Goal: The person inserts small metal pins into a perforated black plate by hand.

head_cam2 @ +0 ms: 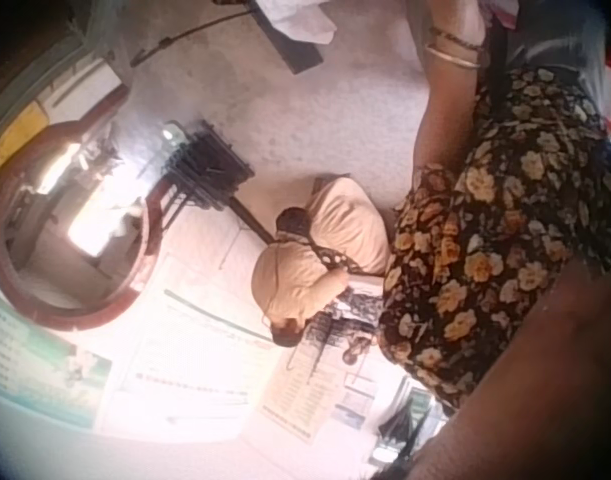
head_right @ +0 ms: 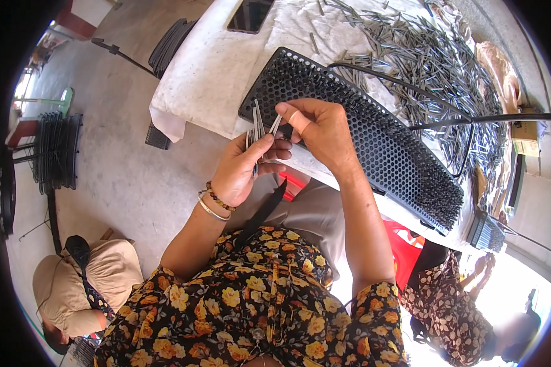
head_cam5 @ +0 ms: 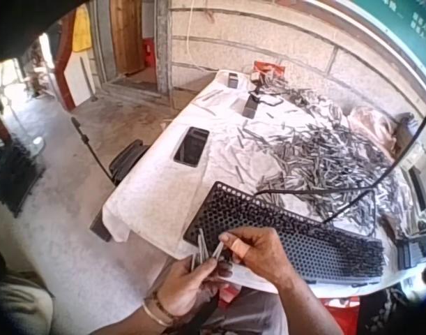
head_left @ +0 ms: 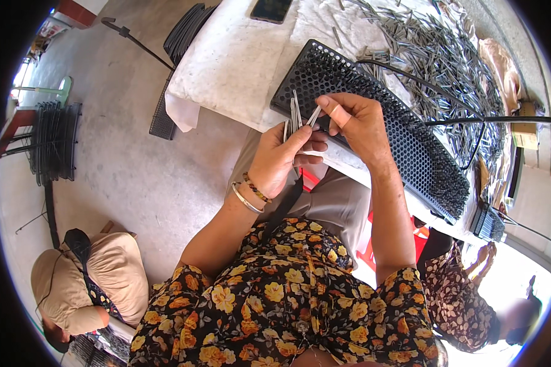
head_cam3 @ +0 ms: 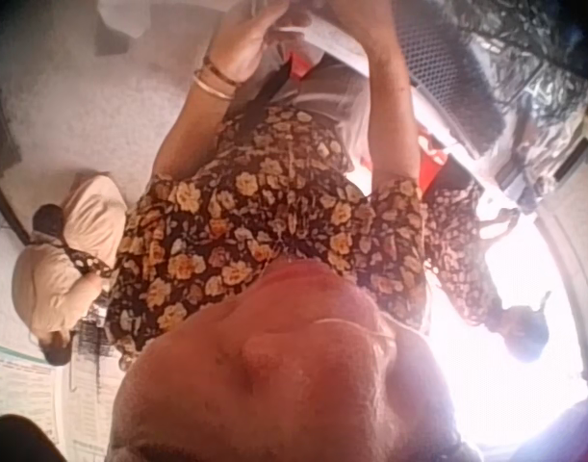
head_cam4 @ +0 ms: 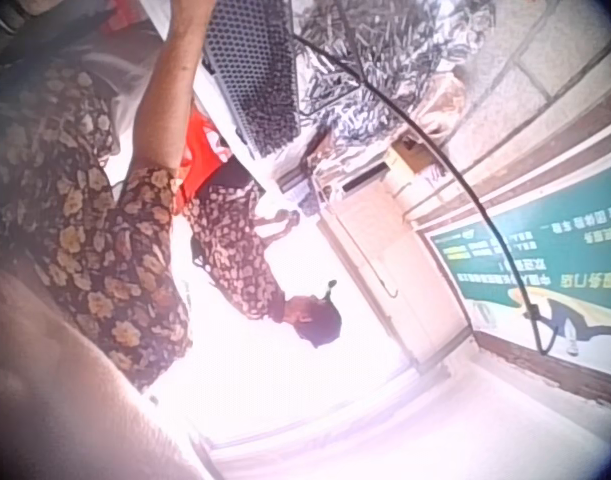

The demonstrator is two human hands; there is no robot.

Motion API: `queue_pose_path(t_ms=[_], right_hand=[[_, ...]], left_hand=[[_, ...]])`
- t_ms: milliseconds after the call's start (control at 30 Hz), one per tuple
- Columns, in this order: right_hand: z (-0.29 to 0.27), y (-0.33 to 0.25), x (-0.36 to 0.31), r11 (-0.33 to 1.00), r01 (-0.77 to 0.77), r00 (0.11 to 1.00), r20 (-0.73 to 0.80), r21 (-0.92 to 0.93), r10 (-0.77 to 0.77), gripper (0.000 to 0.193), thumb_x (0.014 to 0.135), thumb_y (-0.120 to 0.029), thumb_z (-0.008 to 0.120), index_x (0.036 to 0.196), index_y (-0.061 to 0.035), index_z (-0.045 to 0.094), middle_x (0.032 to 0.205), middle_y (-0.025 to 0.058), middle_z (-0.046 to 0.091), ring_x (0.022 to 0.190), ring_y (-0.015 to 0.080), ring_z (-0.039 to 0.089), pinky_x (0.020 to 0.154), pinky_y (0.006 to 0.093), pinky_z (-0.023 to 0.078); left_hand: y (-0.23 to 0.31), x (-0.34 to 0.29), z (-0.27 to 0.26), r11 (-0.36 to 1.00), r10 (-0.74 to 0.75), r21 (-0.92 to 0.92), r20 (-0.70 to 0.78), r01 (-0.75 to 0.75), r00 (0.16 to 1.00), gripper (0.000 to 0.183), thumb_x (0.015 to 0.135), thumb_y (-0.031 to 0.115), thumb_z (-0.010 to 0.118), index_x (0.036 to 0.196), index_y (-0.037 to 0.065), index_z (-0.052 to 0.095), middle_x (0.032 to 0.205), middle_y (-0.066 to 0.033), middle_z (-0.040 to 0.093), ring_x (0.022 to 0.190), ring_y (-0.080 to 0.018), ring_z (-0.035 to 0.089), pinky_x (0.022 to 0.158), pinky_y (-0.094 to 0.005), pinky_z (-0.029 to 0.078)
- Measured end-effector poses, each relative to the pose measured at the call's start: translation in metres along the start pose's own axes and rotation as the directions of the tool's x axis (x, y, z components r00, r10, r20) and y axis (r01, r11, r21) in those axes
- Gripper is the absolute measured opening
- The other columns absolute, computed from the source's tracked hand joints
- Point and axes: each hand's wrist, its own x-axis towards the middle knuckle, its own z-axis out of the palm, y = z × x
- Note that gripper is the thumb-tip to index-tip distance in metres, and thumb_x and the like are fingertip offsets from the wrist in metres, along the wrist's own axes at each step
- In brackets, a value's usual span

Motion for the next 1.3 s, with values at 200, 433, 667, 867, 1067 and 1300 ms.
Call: queue_pose_path(t_ms=[200,433,667,867,1067,1300], right_hand=[[-0.002,0.006,-0.001,0.999,-0.01,0.999,0.031,0.048,0.008,0.021,0.083,-0.016,0.067,0.09,0.0037,0.068,0.068,0.0029,0.063,0.052,0.005,0.047,0.046,0.0203,0.038],[-0.011,0.009,-0.002,0.999,0.02,0.998,0.066,-0.026,-0.018,0.019,0.084,-0.013,0.065,0.093,0.0029,0.067,0.069,0.0027,0.062,0.054,0.0055,0.048,0.047,0.0199,0.038],[-0.021,-0.006,0.018,0.944,0.254,0.916,-0.262,-0.211,-0.305,0.018,0.085,-0.015,0.064,0.092,0.0021,0.066,0.072,0.0035,0.063,0.058,0.0069,0.05,0.053,0.0222,0.041],[-0.024,0.009,0.037,0.853,0.368,0.859,-0.215,-0.369,-0.464,0.015,0.084,-0.011,0.063,0.09,0.0025,0.064,0.074,0.0116,0.062,0.061,0.0148,0.055,0.058,0.0264,0.045],[-0.014,0.004,0.035,0.891,0.33,0.89,-0.212,-0.311,-0.404,0.014,0.085,-0.01,0.061,0.093,0.0012,0.063,0.073,0.0111,0.063,0.061,0.0142,0.06,0.057,0.0266,0.046],[-0.014,0.008,0.032,0.838,0.33,0.852,-0.244,-0.435,-0.463,0.011,0.084,-0.009,0.062,0.09,0.0005,0.064,0.072,0.0119,0.063,0.062,0.0187,0.062,0.057,0.028,0.047]], left_hand=[[0.002,0.001,0.003,1.0,0.003,0.018,-0.025,-0.003,1.0,0.026,0.092,0.023,0.054,0.105,0.001,0.055,0.095,-0.0119,0.065,0.086,-0.0181,0.065,0.065,-0.0283,0.054],[0.001,0.003,-0.003,0.995,-0.013,0.101,-0.023,0.016,1.0,0.027,0.092,0.022,0.053,0.107,0.0,0.054,0.097,-0.0123,0.064,0.087,-0.0189,0.065,0.067,-0.0301,0.055],[0.001,0.002,-0.002,0.991,-0.136,0.008,0.035,0.135,0.99,0.028,0.093,0.024,0.052,0.11,0.002,0.056,0.1,-0.0126,0.065,0.087,-0.019,0.065,0.072,-0.0304,0.054],[-0.003,0.005,-0.002,0.99,-0.128,-0.054,-0.007,0.128,0.992,0.027,0.093,0.023,0.052,0.108,0.001,0.056,0.098,-0.0134,0.065,0.085,-0.0185,0.064,0.071,-0.0307,0.054],[-0.004,0.006,-0.005,0.992,-0.123,-0.015,-0.04,0.122,0.992,0.026,0.093,0.023,0.051,0.107,0.001,0.056,0.097,-0.0137,0.065,0.083,-0.0177,0.064,0.068,-0.031,0.054],[-0.002,0.004,-0.005,0.989,-0.146,-0.003,-0.016,0.146,0.989,0.027,0.094,0.024,0.05,0.107,0.001,0.056,0.097,-0.0131,0.065,0.082,-0.0167,0.063,0.066,-0.0313,0.053]])
